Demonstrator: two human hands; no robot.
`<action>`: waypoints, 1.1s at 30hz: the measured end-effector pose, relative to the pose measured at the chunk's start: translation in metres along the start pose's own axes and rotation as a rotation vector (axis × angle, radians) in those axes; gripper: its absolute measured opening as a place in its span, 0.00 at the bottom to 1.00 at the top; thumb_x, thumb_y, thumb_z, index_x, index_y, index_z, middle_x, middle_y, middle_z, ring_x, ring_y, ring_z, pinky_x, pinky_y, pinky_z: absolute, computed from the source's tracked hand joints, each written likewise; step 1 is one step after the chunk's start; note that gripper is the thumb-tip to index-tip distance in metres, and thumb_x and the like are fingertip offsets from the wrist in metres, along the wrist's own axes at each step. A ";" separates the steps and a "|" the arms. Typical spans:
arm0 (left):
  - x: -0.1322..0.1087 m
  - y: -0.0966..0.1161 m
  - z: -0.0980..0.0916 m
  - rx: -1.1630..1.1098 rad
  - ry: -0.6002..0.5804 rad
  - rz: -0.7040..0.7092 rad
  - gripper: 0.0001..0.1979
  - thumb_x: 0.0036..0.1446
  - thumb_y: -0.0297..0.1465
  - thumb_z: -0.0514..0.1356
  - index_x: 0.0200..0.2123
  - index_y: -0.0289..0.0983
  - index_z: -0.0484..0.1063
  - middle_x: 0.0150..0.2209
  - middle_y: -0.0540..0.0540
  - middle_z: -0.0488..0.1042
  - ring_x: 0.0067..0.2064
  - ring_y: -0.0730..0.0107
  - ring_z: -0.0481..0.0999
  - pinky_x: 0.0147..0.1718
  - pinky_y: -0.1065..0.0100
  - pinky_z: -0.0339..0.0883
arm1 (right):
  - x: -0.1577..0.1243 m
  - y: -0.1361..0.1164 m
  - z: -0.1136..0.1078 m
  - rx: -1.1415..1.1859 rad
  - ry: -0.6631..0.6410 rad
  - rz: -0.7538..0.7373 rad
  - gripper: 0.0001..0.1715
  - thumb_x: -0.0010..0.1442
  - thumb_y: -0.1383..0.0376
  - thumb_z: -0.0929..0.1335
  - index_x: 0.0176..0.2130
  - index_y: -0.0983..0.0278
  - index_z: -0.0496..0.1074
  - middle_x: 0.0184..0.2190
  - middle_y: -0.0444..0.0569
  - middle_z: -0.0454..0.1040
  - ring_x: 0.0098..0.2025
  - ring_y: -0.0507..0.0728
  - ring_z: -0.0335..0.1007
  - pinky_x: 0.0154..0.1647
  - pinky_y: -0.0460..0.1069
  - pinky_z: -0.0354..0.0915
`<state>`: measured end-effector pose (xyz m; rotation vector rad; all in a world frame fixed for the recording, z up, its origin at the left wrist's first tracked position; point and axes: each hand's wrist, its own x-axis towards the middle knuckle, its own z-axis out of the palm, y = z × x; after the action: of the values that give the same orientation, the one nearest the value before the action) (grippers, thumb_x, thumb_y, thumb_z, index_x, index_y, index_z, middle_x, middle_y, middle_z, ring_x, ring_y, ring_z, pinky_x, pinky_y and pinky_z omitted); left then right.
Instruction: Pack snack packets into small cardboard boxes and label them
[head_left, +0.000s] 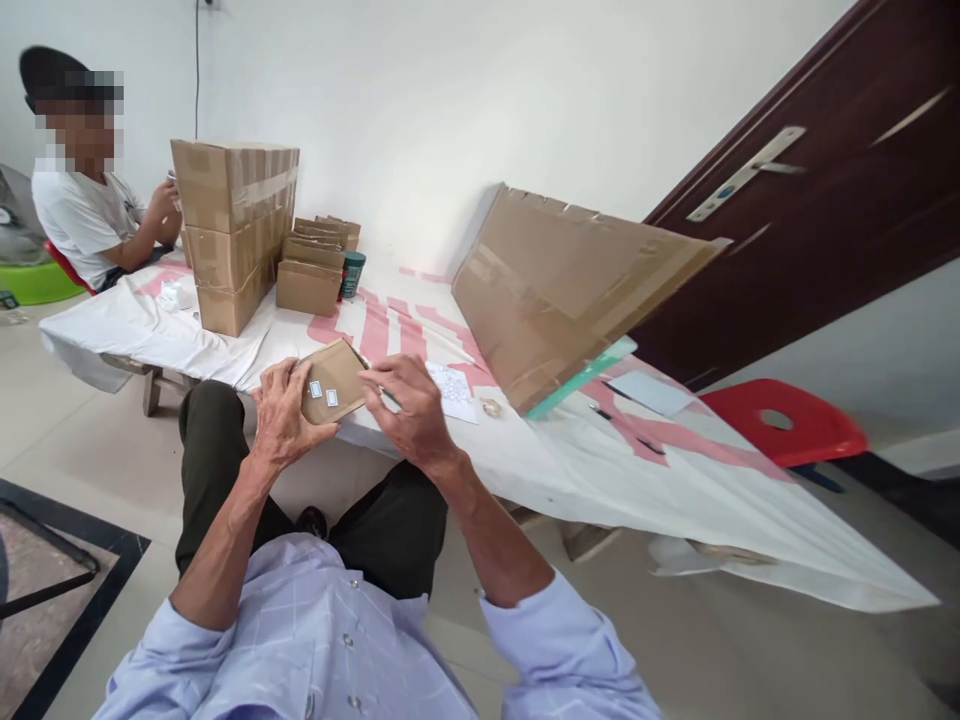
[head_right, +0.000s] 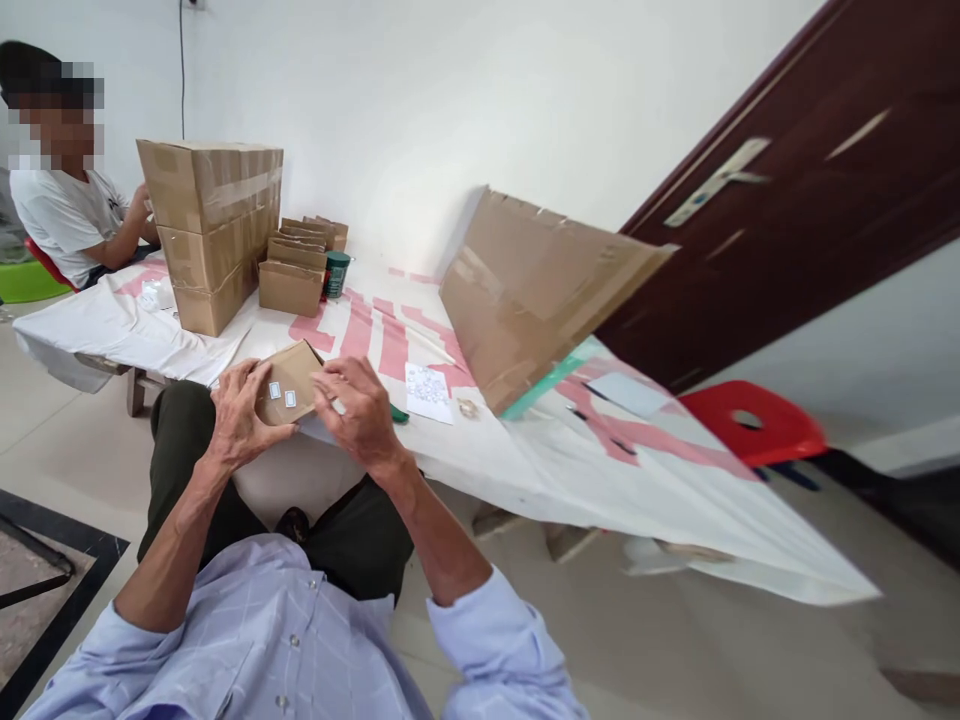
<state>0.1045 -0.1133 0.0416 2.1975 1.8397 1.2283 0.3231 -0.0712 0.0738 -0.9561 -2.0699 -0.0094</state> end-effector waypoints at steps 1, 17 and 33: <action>-0.001 0.002 0.002 -0.002 0.002 -0.004 0.50 0.44 0.40 0.76 0.70 0.42 0.64 0.69 0.31 0.65 0.69 0.32 0.62 0.61 0.39 0.64 | 0.002 -0.007 0.003 -0.018 -0.048 -0.070 0.17 0.71 0.63 0.65 0.50 0.54 0.83 0.47 0.55 0.79 0.54 0.67 0.74 0.61 0.65 0.72; -0.008 0.014 0.011 0.022 -0.011 -0.001 0.46 0.45 0.38 0.73 0.68 0.38 0.66 0.69 0.29 0.65 0.69 0.31 0.63 0.61 0.39 0.62 | -0.007 -0.008 0.017 -0.295 -0.154 -0.290 0.14 0.71 0.71 0.67 0.39 0.58 0.82 0.42 0.53 0.79 0.47 0.63 0.70 0.48 0.57 0.66; -0.010 0.019 0.014 0.100 0.002 0.000 0.45 0.46 0.38 0.71 0.68 0.37 0.67 0.69 0.29 0.66 0.69 0.33 0.64 0.61 0.41 0.63 | -0.014 -0.007 0.024 -0.295 -0.077 -0.295 0.11 0.69 0.73 0.68 0.38 0.60 0.78 0.42 0.53 0.79 0.47 0.62 0.68 0.48 0.55 0.64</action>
<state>0.1282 -0.1210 0.0359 2.2465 1.9422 1.1636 0.3073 -0.0770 0.0504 -0.8224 -2.3065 -0.4490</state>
